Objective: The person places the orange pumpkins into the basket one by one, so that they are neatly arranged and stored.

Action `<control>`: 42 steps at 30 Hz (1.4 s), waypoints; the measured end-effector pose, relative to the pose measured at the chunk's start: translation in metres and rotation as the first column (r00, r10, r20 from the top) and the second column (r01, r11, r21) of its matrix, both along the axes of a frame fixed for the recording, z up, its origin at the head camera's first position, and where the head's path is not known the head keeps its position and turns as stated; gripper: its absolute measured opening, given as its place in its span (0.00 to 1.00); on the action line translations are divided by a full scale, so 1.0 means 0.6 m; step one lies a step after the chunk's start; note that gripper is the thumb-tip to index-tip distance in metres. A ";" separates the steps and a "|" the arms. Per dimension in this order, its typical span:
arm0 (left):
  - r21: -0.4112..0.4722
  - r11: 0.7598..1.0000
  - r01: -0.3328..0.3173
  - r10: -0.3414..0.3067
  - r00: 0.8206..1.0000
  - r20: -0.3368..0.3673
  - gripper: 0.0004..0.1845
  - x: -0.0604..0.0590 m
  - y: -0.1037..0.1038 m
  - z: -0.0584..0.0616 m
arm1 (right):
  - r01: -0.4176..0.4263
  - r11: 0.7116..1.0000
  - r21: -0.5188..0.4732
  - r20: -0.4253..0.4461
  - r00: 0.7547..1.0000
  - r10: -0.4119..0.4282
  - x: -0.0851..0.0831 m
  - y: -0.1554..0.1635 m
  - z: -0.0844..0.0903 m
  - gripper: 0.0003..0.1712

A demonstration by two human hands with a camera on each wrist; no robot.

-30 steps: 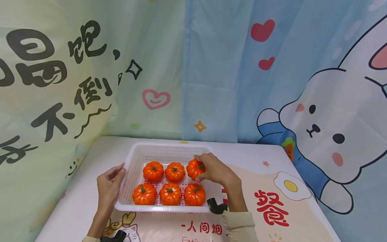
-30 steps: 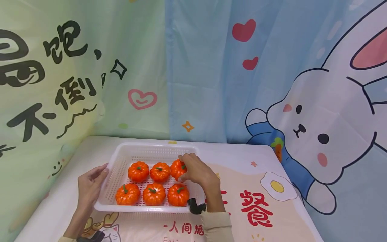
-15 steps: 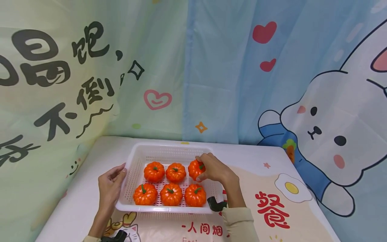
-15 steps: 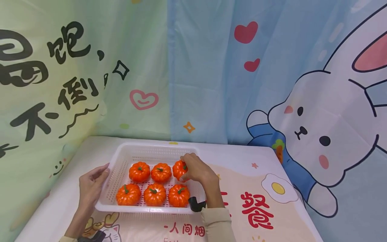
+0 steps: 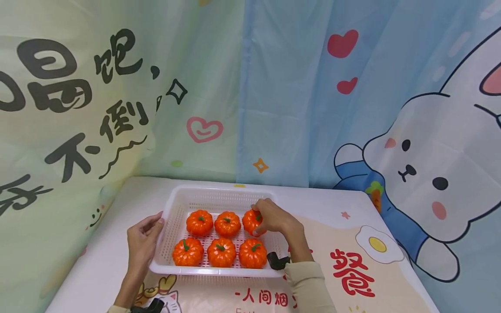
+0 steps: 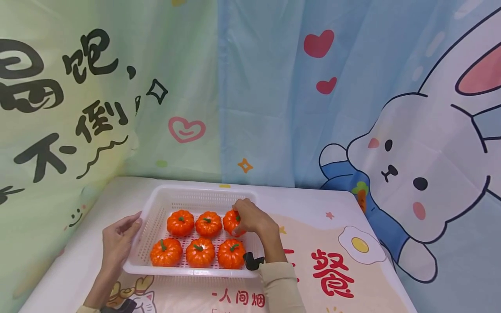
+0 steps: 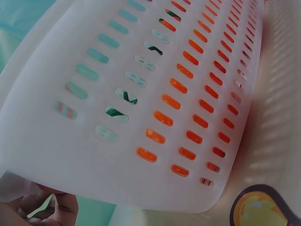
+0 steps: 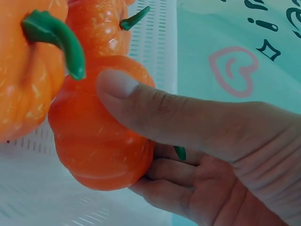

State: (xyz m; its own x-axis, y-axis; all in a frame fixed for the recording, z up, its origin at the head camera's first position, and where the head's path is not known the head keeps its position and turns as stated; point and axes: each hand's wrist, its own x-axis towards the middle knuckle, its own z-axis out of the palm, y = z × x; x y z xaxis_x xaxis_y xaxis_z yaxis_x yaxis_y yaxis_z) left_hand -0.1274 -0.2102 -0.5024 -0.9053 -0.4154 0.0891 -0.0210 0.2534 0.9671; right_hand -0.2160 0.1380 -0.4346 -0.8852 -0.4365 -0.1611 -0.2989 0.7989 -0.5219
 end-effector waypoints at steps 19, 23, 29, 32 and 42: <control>0.003 1.000 0.004 -0.004 1.000 -0.011 0.20 -0.004 0.004 0.000 | 0.005 0.999 0.043 0.045 0.999 -0.007 -0.022 0.000 -0.030 0.38; -0.002 1.000 -0.002 0.002 1.000 -0.006 0.20 -0.003 0.004 0.001 | 0.015 0.999 0.051 0.051 0.999 -0.018 -0.023 -0.003 -0.031 0.38; 0.012 1.000 0.011 -0.011 1.000 -0.004 0.20 -0.001 0.003 -0.001 | 0.012 0.998 0.069 0.058 0.998 -0.016 -0.022 -0.004 -0.031 0.39; 0.012 1.000 0.017 -0.016 1.000 -0.012 0.20 -0.002 0.004 -0.001 | 0.001 0.998 0.070 0.057 0.998 -0.005 -0.021 -0.002 -0.031 0.39; -0.012 1.000 0.019 -0.019 1.000 -0.012 0.20 -0.007 0.006 -0.002 | 0.019 0.998 0.055 0.063 0.998 -0.022 -0.011 0.007 -0.024 0.37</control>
